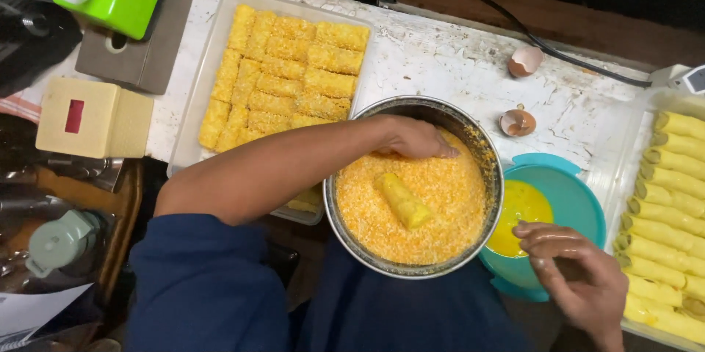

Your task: Breading food rolls by dipping them in egg wash and then coating them with breadcrumbs.

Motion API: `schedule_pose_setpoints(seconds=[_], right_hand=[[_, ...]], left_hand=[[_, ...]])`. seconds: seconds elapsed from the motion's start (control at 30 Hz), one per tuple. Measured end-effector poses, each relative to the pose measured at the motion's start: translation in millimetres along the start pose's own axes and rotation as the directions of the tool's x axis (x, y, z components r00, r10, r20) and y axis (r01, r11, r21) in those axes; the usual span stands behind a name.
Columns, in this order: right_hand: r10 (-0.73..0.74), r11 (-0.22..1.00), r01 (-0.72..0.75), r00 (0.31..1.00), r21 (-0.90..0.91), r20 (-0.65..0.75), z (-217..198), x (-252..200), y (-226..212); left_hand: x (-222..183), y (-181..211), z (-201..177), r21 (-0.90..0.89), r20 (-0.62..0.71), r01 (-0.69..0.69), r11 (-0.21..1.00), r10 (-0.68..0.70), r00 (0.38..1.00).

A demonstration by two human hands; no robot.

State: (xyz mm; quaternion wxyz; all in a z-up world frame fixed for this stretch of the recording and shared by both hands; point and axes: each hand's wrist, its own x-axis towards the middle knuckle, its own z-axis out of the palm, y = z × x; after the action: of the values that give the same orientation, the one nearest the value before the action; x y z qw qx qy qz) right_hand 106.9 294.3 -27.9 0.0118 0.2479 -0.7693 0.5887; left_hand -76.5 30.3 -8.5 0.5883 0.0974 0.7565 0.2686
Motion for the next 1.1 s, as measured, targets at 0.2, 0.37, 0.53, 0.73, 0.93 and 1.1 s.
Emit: schedule_pose_setpoints(seconds=[0.2, 0.37, 0.53, 0.73, 0.93, 1.1], right_hand=[[0.251, 0.968, -0.244, 0.922, 0.062, -0.295, -20, -51, 41], [0.262, 0.962, -0.271, 0.907, 0.021, -0.329, -22, -46, 46], [0.266, 0.957, -0.289, 0.917, -0.035, -0.299, -25, -32, 45], [0.279, 0.956, -0.292, 0.927, -0.016, -0.249, -25, -21, 49], [0.169, 0.97, -0.21, 0.945, -0.123, -0.282, -47, -24, 30], [0.144, 0.898, -0.253, 0.942, -0.36, -0.303, -111, -55, 12]], left_hand=[[3, -12, 9, -0.12, 0.122, -0.134, 0.984, 0.148, 0.981], [0, -34, 8, 0.044, 0.401, -0.621, 0.783, 0.556, 0.729], [-28, -53, 19, 0.046, 0.361, -0.777, 0.628, 0.715, 0.599], [-14, -71, 48, 0.513, 0.102, -0.629, 0.584, 0.686, 0.72], [11, -45, 51, 0.608, -0.034, -0.359, 0.708, 0.474, 0.88], [24, -49, 47, 0.59, -0.098, -0.168, 0.79, 0.276, 0.956]])
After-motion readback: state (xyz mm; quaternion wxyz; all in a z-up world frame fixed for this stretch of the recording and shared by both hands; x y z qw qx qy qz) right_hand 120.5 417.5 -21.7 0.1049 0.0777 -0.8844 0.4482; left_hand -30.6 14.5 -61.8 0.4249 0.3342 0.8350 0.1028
